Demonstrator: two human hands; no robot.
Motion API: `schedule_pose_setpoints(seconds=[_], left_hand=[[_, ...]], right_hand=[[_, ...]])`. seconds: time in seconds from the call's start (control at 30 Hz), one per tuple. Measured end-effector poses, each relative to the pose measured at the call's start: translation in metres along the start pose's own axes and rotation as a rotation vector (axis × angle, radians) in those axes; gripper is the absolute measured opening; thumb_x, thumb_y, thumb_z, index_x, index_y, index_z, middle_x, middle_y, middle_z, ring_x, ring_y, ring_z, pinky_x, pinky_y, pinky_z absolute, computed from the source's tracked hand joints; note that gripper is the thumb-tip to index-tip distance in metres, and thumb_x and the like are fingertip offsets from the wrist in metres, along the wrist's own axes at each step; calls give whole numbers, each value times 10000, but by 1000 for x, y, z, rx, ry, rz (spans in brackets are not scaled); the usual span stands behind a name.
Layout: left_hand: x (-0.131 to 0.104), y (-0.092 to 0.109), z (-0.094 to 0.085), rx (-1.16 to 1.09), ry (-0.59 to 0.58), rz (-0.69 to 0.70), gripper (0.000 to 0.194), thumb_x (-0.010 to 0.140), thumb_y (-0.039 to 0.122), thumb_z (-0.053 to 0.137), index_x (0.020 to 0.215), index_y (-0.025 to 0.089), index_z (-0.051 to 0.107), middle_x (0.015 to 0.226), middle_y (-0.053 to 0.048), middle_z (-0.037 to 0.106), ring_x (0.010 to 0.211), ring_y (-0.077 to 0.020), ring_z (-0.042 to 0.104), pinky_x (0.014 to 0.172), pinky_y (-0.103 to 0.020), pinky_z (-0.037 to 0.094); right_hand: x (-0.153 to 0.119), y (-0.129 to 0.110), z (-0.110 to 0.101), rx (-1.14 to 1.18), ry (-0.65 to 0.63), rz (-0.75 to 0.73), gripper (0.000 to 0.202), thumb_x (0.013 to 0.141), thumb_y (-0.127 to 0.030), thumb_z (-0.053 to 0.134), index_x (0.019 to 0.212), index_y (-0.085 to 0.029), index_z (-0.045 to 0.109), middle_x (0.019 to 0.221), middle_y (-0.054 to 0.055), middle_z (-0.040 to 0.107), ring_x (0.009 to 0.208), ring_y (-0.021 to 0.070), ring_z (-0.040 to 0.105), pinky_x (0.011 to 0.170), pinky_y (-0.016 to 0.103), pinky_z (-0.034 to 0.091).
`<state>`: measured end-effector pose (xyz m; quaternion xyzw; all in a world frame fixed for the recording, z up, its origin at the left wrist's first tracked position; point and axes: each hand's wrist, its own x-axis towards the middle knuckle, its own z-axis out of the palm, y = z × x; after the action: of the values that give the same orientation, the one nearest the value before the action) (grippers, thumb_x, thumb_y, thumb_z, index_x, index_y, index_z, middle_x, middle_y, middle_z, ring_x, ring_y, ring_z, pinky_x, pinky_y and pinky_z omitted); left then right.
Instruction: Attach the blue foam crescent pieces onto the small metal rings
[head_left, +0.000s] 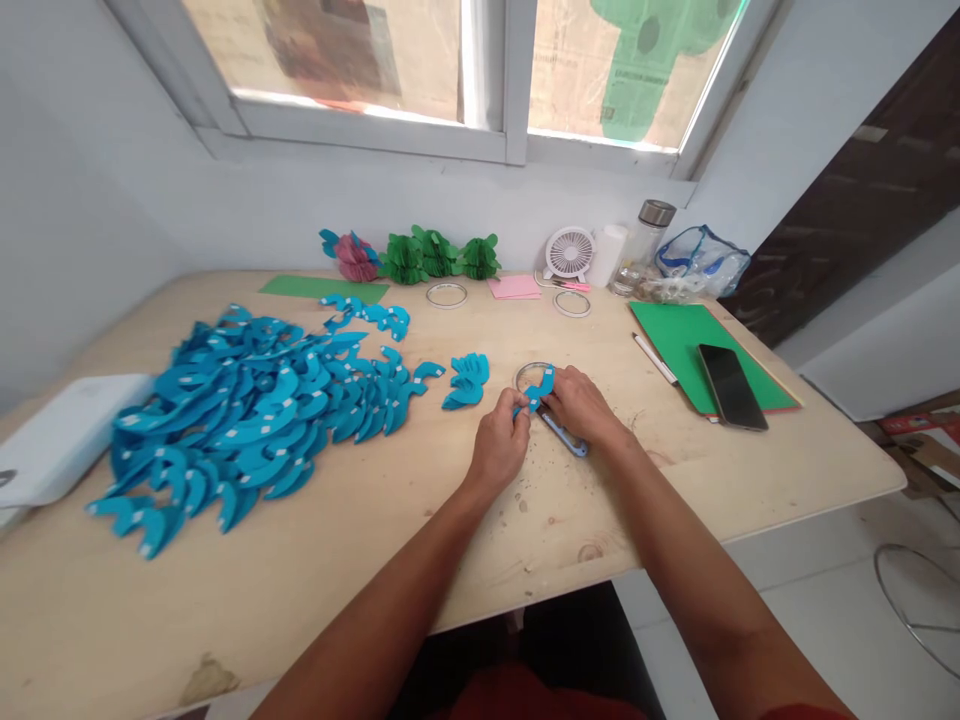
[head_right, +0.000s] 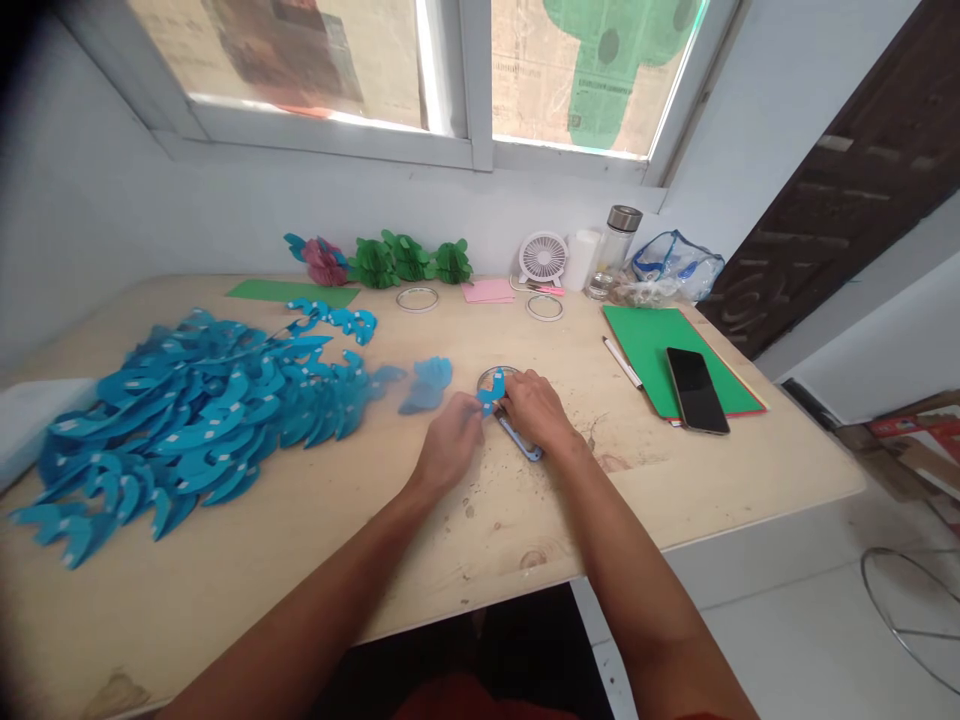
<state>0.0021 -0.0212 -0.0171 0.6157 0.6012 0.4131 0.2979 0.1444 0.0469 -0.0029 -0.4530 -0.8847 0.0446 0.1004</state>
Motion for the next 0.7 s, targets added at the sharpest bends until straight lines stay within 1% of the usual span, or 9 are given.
schedule_pose_setpoints(seconds=[0.2, 0.33, 0.43, 0.53, 0.63, 0.7], left_hand=[[-1, 0, 0, 25, 1, 11, 109, 817, 220, 371, 841, 212, 477, 652, 11, 590, 600, -160, 567, 610, -258, 392], [-1, 0, 1, 43, -1, 18, 107, 818, 210, 373, 848, 213, 476, 651, 9, 595, 593, -158, 568, 607, -254, 394], [0, 0, 1, 49, -3, 20, 108, 817, 203, 373, 849, 215, 475, 645, 8, 593, 580, -156, 563, 601, -251, 392], [0, 0, 2, 49, -3, 21, 113, 818, 201, 371, 847, 215, 479, 636, 9, 589, 573, -156, 562, 591, -248, 387], [0, 0, 2, 40, 3, 28, 118, 815, 198, 377, 851, 213, 488, 619, 12, 582, 575, -156, 564, 598, -249, 387], [-1, -1, 2, 26, 10, 28, 119, 811, 198, 384, 856, 211, 493, 600, 18, 571, 566, -156, 560, 597, -250, 386]], right_hand=[[2, -1, 4, -37, -32, -14, 147, 866, -181, 426, 897, -149, 566, 959, 106, 623, 882, 203, 499, 787, 312, 324], [1, 0, 6, -57, -40, -43, 131, 854, -181, 428, 866, -146, 553, 925, 114, 609, 874, 212, 490, 786, 323, 316], [-1, 1, 9, -48, -4, -59, 130, 856, -185, 417, 854, -155, 544, 898, 106, 600, 844, 209, 484, 776, 326, 316], [-4, 2, 10, -6, 40, -75, 122, 856, -183, 416, 846, -164, 537, 899, 102, 593, 855, 209, 480, 785, 332, 319], [-8, 4, 9, 69, 66, -78, 106, 847, -176, 425, 850, -166, 531, 897, 97, 584, 854, 206, 477, 784, 334, 331], [-11, 7, 8, 159, 89, -57, 92, 838, -178, 434, 819, -174, 524, 852, 78, 576, 823, 196, 474, 757, 322, 347]])
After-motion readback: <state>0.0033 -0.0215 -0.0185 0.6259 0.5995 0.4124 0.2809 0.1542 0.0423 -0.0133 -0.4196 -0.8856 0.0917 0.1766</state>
